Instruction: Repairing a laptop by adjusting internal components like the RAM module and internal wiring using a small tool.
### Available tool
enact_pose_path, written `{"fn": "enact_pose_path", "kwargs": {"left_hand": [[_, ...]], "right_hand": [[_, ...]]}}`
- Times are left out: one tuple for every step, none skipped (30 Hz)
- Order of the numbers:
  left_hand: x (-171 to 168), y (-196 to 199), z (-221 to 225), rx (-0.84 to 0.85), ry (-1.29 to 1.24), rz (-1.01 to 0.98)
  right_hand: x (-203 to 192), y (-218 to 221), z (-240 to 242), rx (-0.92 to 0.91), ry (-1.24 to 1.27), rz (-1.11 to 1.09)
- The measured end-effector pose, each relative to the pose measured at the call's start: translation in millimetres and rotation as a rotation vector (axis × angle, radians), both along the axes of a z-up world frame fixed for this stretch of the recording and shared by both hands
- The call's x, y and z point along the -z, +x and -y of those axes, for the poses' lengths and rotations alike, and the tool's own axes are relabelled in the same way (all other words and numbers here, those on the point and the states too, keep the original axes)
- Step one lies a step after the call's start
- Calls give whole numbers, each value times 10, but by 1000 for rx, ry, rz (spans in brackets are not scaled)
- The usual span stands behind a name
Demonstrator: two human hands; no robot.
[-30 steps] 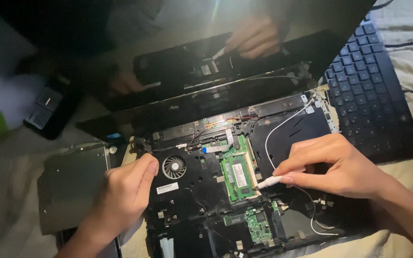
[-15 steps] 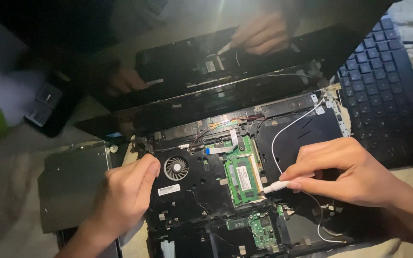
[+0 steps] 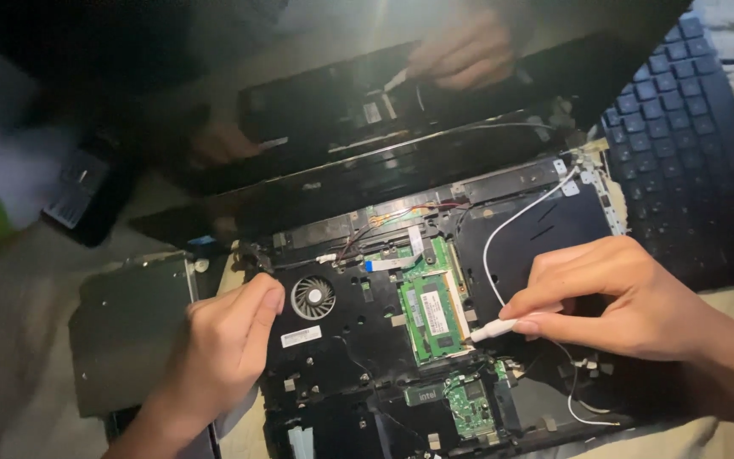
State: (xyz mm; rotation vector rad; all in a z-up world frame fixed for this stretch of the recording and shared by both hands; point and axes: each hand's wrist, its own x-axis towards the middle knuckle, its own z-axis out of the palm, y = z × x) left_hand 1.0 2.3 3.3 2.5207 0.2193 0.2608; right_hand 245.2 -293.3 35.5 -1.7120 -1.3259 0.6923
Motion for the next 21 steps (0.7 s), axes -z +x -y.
{"fn": "enact_pose_path", "kwargs": {"left_hand": [[11, -5, -1, 10, 1, 0], [25, -3, 2, 1, 15, -3], [40, -3, 3, -8, 29, -6], [59, -5, 7, -4, 27, -4], [80, -9, 7, -18, 36, -4], [93, -27, 4, -36, 48, -8], [92, -18, 4, -34, 48, -9], [88, -20, 4, -31, 39, -15], [82, -23, 2, -29, 31, -22], [84, -23, 7, -30, 32, -21], [84, -22, 10, -30, 27, -9], [87, -15, 12, -32, 22, 6], [75, -7, 9, -34, 23, 9], [65, -3, 6, -26, 20, 3], [59, 3, 4, -18, 16, -4], [69, 5, 1, -17, 17, -4], [82, 6, -3, -20, 20, -18], [91, -14, 1, -24, 21, -36], [64, 3, -3, -24, 19, -42], [38, 10, 2, -19, 10, -47], [9, 15, 4, -15, 2, -52]], "right_hand": [[5, 2, -4, 10, 1, 0], [3, 9, -3, -3, 21, -22], [1, 15, -3, -16, 41, -45], [2, 20, 7, -11, 39, -42], [3, 21, 12, -14, 51, -53], [12, 19, 9, -20, 65, -67], [12, 22, 11, -18, 65, -68], [15, 21, 9, -21, 67, -59], [16, 18, 5, -24, 69, -49], [15, 15, 8, -26, 70, -49], [12, 13, 8, -13, 57, -56], [4, 20, 6, -1, 44, -60], [-8, 25, -1, -3, 45, -57], [-13, 24, -4, -5, 43, -51], [-14, 25, -6, -6, 42, -46], [-15, 35, -8, -4, 43, -46], [-12, 43, -10, -24, 59, -46], [-7, 39, -11, -46, 74, -51], [5, 24, -6, -46, 72, -57], [6, 23, -12, -29, 60, -38], [4, 18, -21, -12, 49, -19]]}}
